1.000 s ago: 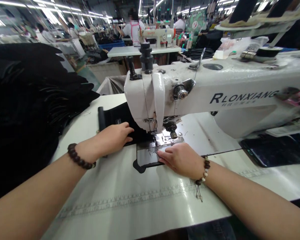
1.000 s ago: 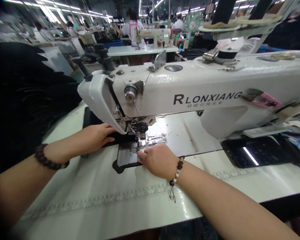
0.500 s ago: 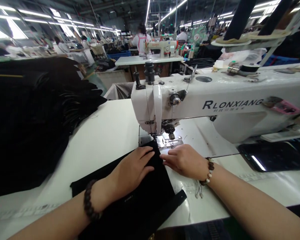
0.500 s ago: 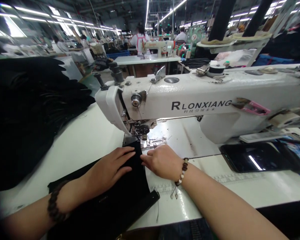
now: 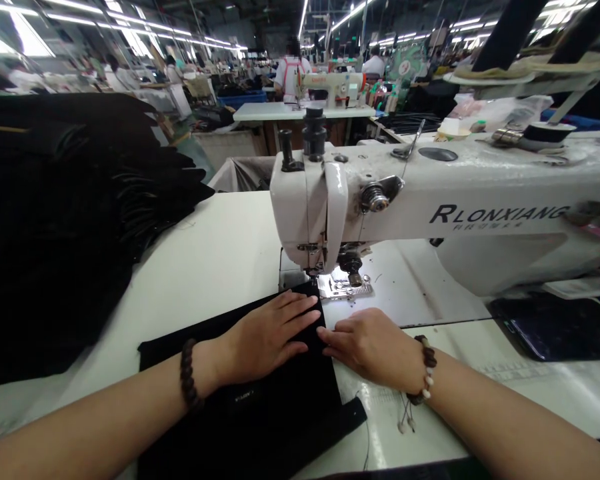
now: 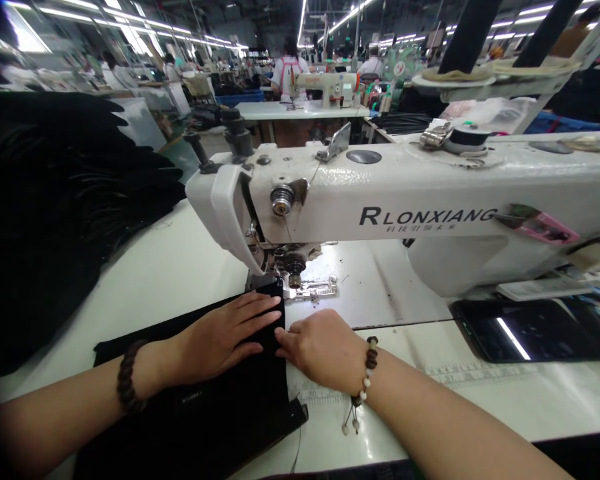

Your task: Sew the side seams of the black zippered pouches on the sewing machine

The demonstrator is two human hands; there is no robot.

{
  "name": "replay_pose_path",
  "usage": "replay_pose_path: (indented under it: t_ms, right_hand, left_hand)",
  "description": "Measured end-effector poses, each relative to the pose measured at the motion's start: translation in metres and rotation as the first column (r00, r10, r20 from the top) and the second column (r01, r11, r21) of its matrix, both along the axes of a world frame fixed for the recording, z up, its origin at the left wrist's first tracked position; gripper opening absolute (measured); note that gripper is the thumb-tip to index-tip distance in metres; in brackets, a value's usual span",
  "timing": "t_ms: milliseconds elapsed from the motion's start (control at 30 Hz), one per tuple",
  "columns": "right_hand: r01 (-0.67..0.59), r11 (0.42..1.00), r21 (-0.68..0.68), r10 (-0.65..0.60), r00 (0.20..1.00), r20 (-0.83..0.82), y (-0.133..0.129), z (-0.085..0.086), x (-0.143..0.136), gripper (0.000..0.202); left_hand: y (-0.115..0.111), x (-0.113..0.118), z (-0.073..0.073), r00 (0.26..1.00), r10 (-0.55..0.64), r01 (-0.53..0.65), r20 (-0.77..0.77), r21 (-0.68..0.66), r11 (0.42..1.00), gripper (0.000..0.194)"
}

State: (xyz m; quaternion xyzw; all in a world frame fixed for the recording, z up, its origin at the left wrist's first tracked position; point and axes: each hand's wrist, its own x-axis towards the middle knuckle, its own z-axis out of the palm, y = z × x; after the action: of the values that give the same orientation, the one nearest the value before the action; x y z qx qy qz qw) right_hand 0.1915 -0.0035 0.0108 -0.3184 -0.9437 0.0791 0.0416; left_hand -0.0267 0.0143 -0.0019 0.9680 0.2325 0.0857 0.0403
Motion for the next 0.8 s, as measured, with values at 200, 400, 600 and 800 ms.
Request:
replay_pose_path:
  t_ms: [200, 400, 600, 800]
  right_hand:
    - [0.046, 0.999, 0.008, -0.046, 0.999, 0.012, -0.002, -0.002, -0.006, 0.024]
    - [0.118, 0.99, -0.082, -0.112, 0.99, 0.085, -0.009, 0.015, -0.004, 0.024]
    - [0.157, 0.88, -0.448, -0.247, 0.957, -0.15, -0.058, 0.031, 0.012, 0.022]
    - [0.097, 0.817, -0.568, -0.419, 0.778, -0.469, -0.088, 0.019, 0.003, 0.026]
  left_hand:
    - [0.012, -0.002, 0.004, 0.999, -0.035, 0.035, -0.007, -0.063, 0.997, 0.036]
    - [0.005, -0.001, 0.024, 0.998, 0.002, -0.008, -0.062, -0.09, 0.996, 0.038]
    - [-0.079, 0.007, 0.042, 0.988, 0.118, -0.122, -0.095, -0.04, 0.992, 0.056]
    - [-0.103, -0.005, 0.033, 0.972, 0.227, -0.23, 0.058, 0.052, 0.972, 0.039]
